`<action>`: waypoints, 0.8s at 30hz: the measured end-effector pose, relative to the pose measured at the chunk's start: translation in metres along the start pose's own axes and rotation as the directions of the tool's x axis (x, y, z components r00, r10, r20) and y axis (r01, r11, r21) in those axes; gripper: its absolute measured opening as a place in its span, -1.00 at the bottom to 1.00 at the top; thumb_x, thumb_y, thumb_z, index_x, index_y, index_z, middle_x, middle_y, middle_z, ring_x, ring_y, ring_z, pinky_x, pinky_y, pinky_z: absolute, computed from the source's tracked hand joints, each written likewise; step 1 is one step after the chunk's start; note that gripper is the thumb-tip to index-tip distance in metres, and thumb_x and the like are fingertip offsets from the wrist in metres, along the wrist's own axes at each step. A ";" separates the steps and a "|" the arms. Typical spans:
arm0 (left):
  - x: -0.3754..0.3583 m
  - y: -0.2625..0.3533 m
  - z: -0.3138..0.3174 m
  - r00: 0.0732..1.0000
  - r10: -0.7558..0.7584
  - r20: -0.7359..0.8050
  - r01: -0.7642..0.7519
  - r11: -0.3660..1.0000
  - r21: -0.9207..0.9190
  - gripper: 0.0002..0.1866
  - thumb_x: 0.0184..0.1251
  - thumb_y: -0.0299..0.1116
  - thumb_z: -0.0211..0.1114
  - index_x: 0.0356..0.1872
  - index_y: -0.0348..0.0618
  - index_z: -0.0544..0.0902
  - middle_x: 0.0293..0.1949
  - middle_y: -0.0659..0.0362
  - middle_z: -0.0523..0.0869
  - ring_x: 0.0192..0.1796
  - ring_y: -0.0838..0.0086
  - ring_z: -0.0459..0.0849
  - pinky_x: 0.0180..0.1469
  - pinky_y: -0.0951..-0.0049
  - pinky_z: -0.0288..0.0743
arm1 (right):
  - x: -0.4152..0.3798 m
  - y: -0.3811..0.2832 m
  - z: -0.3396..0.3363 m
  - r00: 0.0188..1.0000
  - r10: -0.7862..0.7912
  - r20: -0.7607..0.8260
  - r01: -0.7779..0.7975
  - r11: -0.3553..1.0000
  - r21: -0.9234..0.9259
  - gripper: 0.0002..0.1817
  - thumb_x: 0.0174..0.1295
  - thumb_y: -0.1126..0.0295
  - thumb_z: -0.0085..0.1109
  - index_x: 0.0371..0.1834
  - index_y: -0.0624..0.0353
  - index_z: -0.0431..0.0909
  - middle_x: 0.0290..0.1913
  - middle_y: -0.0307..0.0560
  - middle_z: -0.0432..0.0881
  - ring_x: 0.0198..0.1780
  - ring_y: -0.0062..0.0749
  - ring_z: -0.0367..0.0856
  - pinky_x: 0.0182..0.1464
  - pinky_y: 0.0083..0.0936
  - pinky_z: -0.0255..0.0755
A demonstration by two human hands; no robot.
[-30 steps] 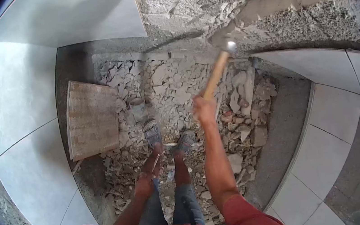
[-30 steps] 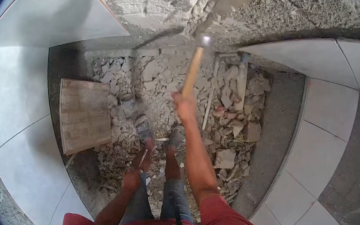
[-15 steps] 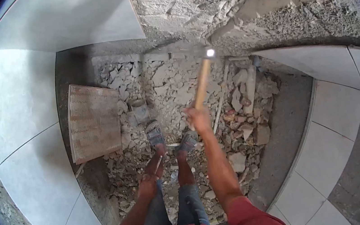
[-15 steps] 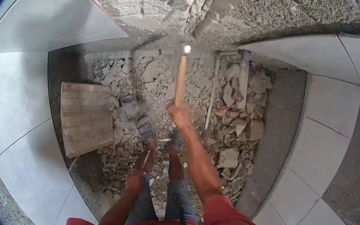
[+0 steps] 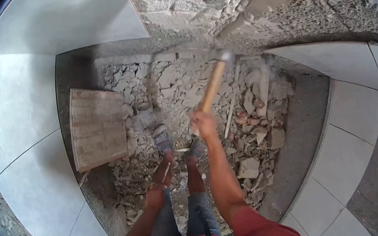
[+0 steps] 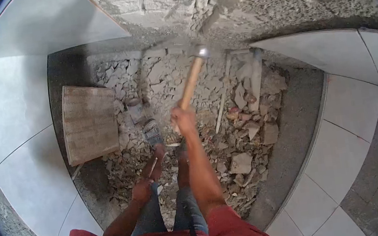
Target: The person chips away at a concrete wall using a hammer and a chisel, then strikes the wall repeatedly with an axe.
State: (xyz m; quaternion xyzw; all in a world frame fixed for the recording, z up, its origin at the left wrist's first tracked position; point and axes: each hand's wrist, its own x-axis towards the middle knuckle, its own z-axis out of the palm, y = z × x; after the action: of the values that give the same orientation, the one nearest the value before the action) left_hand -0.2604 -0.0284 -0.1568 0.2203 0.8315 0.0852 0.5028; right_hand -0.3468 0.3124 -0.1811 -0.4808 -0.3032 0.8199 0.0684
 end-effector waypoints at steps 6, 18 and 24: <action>0.003 -0.002 0.005 0.998 -0.025 0.059 0.025 1.000 -0.008 -0.74 0.10 -0.37 0.11 -0.14 -0.01 0.54 -0.10 0.00 0.54 0.08 0.13 0.43 0.18 0.02 0.19 | -0.021 -0.093 0.043 0.435 -0.884 0.172 0.900 0.433 -0.051 -0.84 -0.09 0.56 0.15 -0.52 0.16 0.34 -0.58 -0.16 0.40 -0.62 -0.54 0.34 -0.53 -0.54 0.27; 0.008 0.003 0.000 0.996 -0.040 0.084 0.041 0.999 -0.009 -0.70 0.17 -0.34 0.03 -0.04 0.01 0.51 -0.04 0.00 0.51 0.13 0.13 0.41 0.17 0.00 0.19 | -0.027 -0.085 0.021 0.745 -0.656 0.119 0.649 0.674 -0.352 -0.87 -0.11 0.59 0.09 -0.59 0.18 0.33 -0.57 -0.20 0.37 -0.55 -0.48 0.34 -0.46 -0.55 0.26; 0.007 -0.003 0.002 0.991 -0.073 0.112 0.071 0.997 0.017 -0.70 0.19 -0.36 0.02 -0.04 0.00 0.51 0.02 -0.01 0.50 0.15 0.13 0.40 0.16 -0.05 0.20 | 0.094 0.012 -0.027 0.633 -0.752 0.186 0.702 0.456 -0.547 -0.90 0.06 0.47 0.04 -0.38 0.22 0.36 -0.53 -0.14 0.40 -0.53 -0.49 0.35 -0.48 -0.53 0.29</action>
State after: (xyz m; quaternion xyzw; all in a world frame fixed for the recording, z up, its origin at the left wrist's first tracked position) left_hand -0.2626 -0.0280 -0.1643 0.1980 0.8098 0.0489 0.5501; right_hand -0.3721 0.3525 -0.2677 -0.3346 -0.7069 0.5586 0.2761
